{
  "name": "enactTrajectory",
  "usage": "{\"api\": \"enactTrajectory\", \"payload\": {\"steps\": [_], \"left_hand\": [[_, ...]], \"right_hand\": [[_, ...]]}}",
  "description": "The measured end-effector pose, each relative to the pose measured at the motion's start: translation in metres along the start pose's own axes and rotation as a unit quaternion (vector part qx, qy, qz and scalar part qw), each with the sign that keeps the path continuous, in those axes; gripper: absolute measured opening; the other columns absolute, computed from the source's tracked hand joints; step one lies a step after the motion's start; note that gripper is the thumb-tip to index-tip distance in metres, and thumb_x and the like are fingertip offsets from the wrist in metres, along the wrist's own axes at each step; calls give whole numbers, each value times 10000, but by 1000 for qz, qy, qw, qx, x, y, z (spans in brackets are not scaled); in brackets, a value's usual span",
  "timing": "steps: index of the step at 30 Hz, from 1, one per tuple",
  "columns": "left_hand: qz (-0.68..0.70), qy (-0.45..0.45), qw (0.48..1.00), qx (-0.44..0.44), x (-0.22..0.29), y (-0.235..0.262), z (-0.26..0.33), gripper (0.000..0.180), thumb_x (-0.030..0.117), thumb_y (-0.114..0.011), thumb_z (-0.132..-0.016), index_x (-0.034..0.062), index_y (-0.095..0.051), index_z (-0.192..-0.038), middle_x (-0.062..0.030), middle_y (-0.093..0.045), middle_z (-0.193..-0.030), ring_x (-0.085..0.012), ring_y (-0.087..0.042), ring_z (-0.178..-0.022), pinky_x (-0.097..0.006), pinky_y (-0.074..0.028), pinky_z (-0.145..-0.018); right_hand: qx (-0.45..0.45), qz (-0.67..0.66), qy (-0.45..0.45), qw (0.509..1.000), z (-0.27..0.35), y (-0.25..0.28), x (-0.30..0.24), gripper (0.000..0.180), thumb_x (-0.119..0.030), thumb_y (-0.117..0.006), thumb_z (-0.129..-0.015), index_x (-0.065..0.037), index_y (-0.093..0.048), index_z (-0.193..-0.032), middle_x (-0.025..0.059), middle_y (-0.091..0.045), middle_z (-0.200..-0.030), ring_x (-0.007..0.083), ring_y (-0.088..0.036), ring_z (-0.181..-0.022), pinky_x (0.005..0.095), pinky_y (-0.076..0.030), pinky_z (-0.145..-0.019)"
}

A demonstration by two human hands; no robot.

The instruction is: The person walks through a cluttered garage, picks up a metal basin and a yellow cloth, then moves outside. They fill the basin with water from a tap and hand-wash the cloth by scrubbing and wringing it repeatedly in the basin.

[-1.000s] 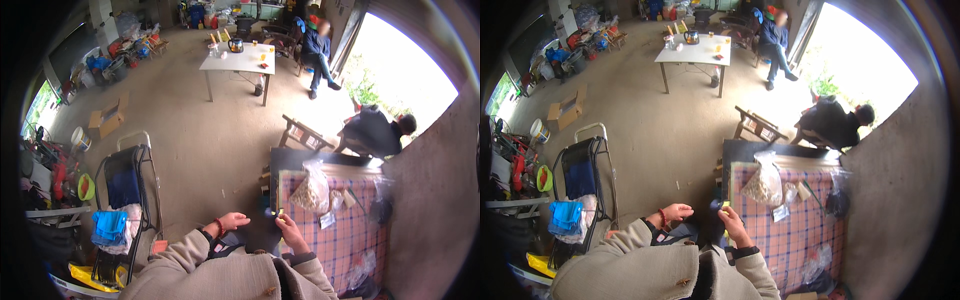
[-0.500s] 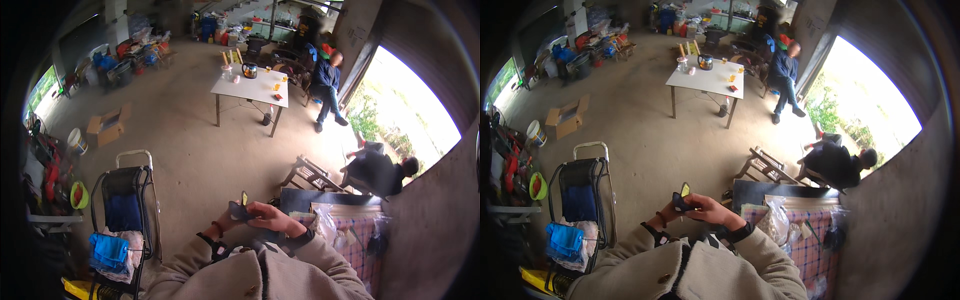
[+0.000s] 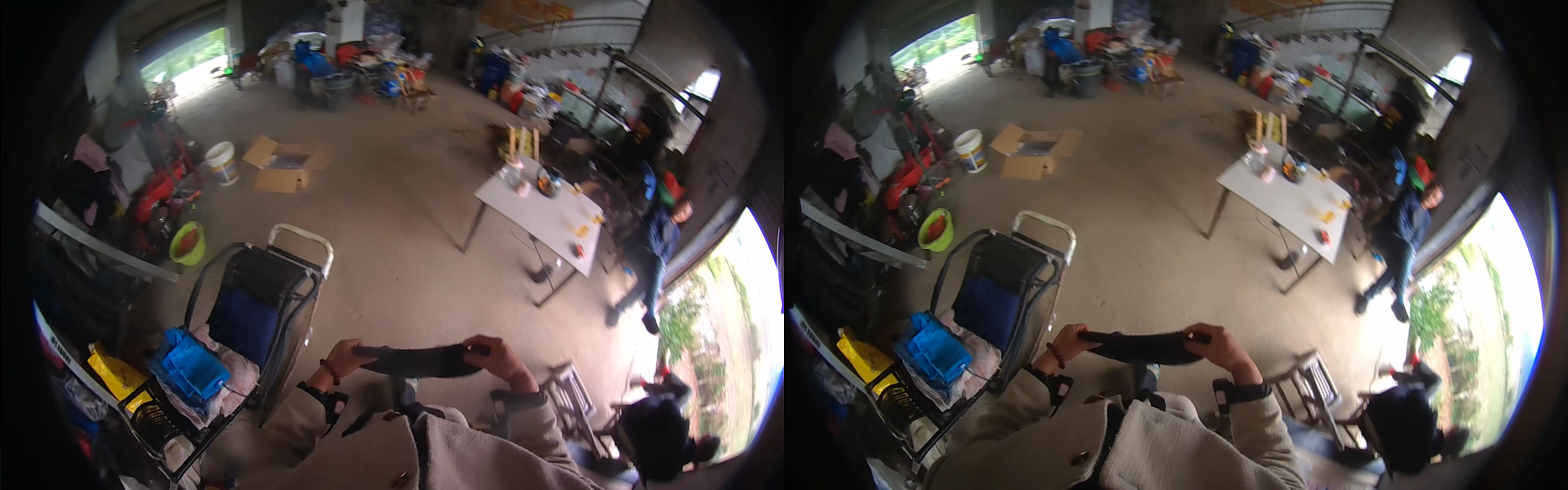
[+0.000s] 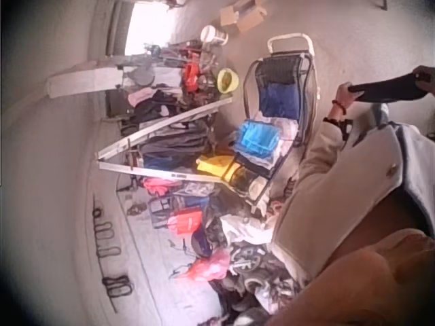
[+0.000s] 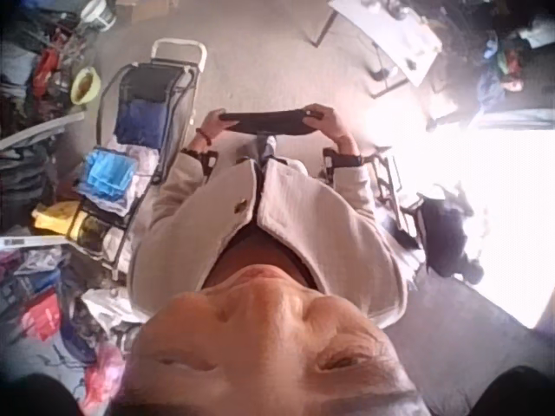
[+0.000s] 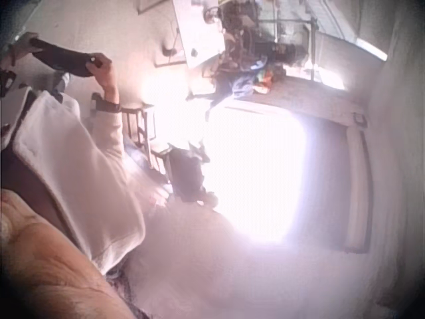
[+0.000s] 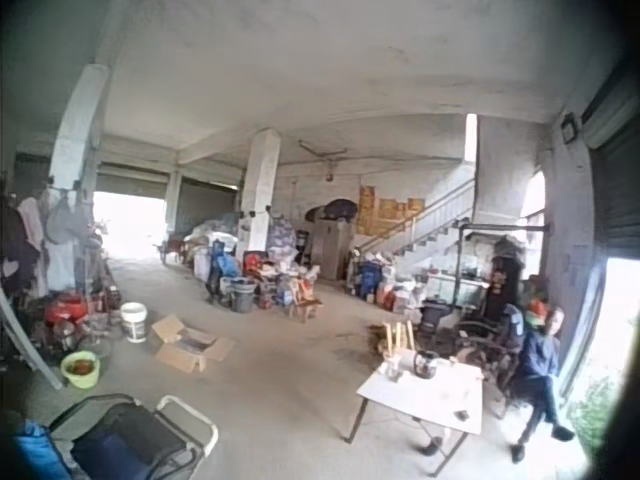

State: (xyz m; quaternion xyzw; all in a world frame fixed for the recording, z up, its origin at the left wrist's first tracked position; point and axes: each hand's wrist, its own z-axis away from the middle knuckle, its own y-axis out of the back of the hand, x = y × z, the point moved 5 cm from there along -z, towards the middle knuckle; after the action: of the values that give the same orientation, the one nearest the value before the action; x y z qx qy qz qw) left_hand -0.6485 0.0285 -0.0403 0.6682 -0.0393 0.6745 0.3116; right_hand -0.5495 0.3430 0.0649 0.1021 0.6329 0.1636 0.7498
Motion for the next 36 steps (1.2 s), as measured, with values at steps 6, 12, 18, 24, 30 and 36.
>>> {"api": "enactTrajectory", "payload": {"steps": [6, 12, 18, 24, 30, 36], "left_hand": [[-139, 53, 989, 2, 35, 66, -126, 297, 212, -792, -703, 5, -624, -831, -90, -643, -746, -143, -580, -698, -321, -471, -662], [-141, -182, 944, 235, 159, 163, -256, 356, 209, -769, -720, 2, -558, -918, -123, -619, -799, -208, -599, -752, -332, -485, -702], [-206, -131, 966, 79, 136, 186, -387, 295, 197, -703, -781, -10, -581, -951, -171, -654, -863, -272, -636, -814, -365, -488, -720], [-252, -109, 955, 110, 42, 225, -477, 209, 108, -719, -744, 44, -568, -875, -145, -634, -791, -270, -640, -764, -359, -499, -684], [-141, -75, 970, 183, -15, 287, -564, 189, 79, -706, -700, 61, -554, -810, -125, -632, -745, -306, -628, -708, -380, -496, -627], [-173, -38, 970, 168, -41, 329, -648, 112, 88, -623, -745, 62, -552, -827, -150, -629, -758, -367, -607, -744, -412, -474, -646]], "right_hand": [[-55, 72, 65, 994, -163, 55, -8, 236, -139, -698, -793, -17, -659, -991, 93, -677, -830, 129, -617, -756, 279, -506, -706], [169, 83, 231, 955, -311, 150, -100, 213, -132, -700, -810, -5, -640, -970, 98, -650, -860, 153, -600, -785, 280, -484, -714], [112, 290, 319, 895, -442, 150, -116, 204, -166, -677, -808, -17, -628, -938, 152, -628, -874, 267, -618, -827, 350, -491, -722], [51, 238, 245, 939, -536, 136, -64, 165, -107, -631, -779, -57, -650, -935, 162, -621, -857, 322, -616, -833, 369, -493, -733], [81, 148, 128, 977, -618, 143, -50, 173, -50, -608, -802, -76, -658, -966, 70, -646, -821, 153, -621, -780, 286, -500, -712], [109, 102, 87, 985, -713, 143, -55, 178, -22, -615, -797, -41, -643, -972, 62, -638, -855, 128, -613, -770, 268, -495, -706]]}}
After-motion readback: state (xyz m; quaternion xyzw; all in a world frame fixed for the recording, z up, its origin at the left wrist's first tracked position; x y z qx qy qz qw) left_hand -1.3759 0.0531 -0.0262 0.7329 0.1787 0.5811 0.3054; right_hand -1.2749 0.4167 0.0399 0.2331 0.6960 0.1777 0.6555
